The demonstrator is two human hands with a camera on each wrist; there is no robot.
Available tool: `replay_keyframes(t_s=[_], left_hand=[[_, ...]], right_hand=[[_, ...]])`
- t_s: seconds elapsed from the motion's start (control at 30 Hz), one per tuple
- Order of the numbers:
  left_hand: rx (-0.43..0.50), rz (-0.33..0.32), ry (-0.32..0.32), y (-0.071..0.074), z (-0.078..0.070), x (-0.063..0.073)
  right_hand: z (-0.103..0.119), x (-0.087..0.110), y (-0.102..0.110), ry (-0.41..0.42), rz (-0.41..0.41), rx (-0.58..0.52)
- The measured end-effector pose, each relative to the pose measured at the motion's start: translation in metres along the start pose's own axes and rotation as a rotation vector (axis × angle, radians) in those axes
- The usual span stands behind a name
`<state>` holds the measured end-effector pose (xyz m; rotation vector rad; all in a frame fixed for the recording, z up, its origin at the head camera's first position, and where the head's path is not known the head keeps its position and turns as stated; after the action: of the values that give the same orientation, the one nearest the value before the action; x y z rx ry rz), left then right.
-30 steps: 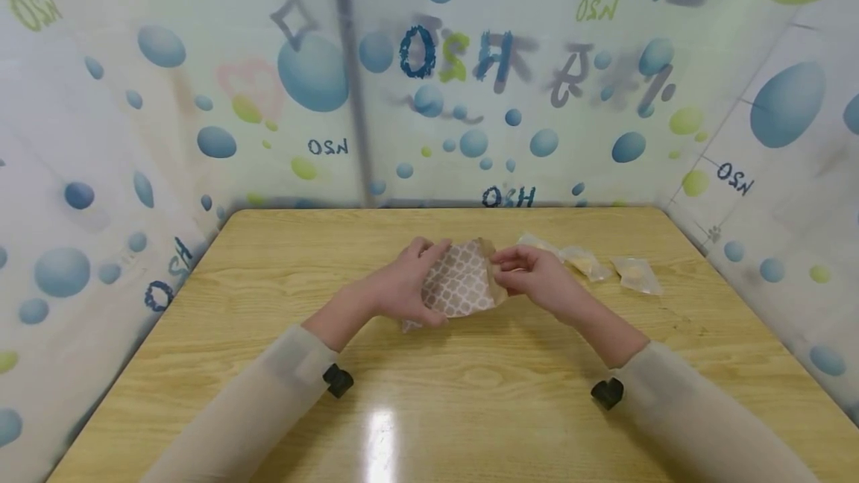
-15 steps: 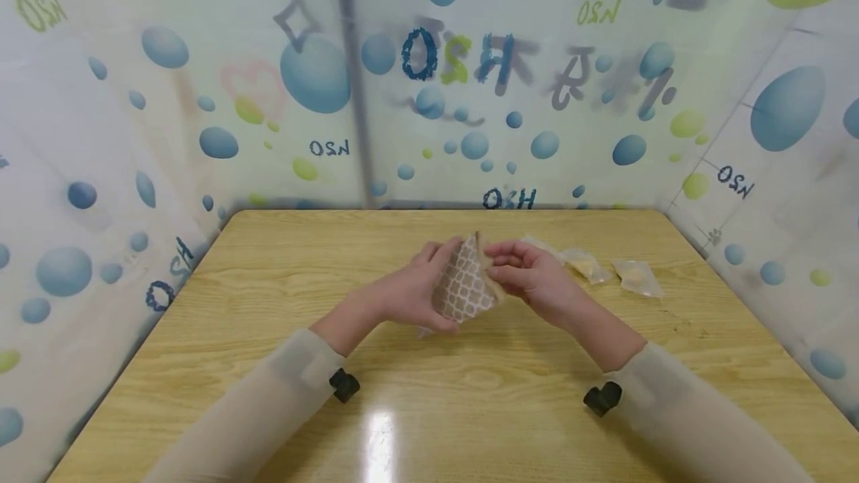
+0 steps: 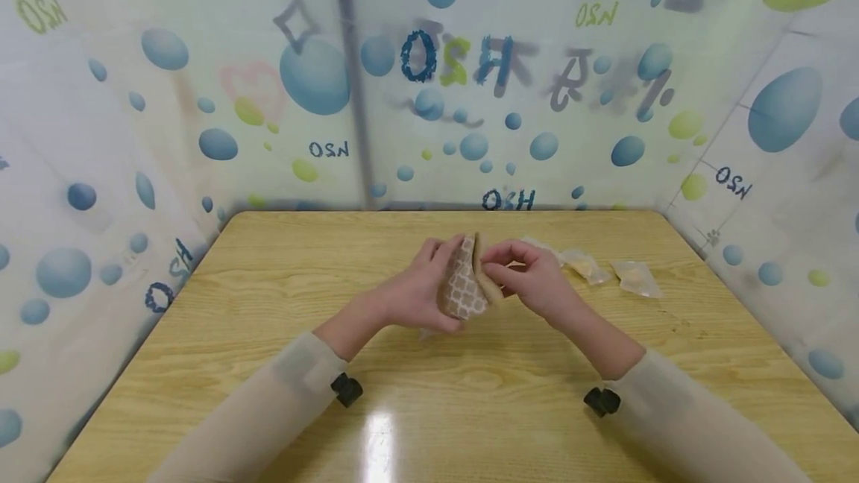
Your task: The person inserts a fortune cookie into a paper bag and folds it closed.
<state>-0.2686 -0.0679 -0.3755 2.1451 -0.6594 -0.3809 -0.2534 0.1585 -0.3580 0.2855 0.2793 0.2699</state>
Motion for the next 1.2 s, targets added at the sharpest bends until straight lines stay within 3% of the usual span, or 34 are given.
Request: replay_keyframes(t_s=[0.17,0.33,0.5,0.63,0.83,0.93,1.03,1.2], left_hand=[[-0.053,-0.048,0.007,0.005,0.003,0.004],[-0.054,-0.058,0.015,0.005,0.002,0.006],[-0.081,-0.092,0.06,0.003,0.002,0.007],[-0.081,-0.111,0.067,0.002,0.001,0.007],[-0.097,-0.092,0.039,0.001,0.002,0.003],[-0.073,-0.078,0.044,0.0,0.006,0.003],[-0.027,-0.078,0.049,0.001,0.01,0.004],[0.0,-0.086,0.011,0.005,0.013,0.007]], right_hand=[[0.01,0.003,0.009,0.032,-0.024,0.262],[0.01,0.003,0.011,0.005,-0.027,0.309],[0.008,0.003,0.005,0.032,-0.008,0.395],[0.006,0.002,-0.003,0.041,0.024,0.366],[0.003,0.003,-0.015,0.034,0.144,0.11],[0.007,0.005,-0.018,0.047,0.216,0.056],[0.012,0.005,-0.016,0.048,0.193,0.106],[0.017,0.005,-0.003,0.069,0.054,0.322]])
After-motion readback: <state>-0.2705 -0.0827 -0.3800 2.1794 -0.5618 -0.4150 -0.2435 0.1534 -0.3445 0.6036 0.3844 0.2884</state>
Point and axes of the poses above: each hand's wrist, its own x-axis away from the middle knuckle, its own y-axis out of the back of the hand, z = x × y, the point moved 3 cm from there along -x, towards the middle knuckle, and after that the axes turned 7 degrees about y, right-handed, at the moved point
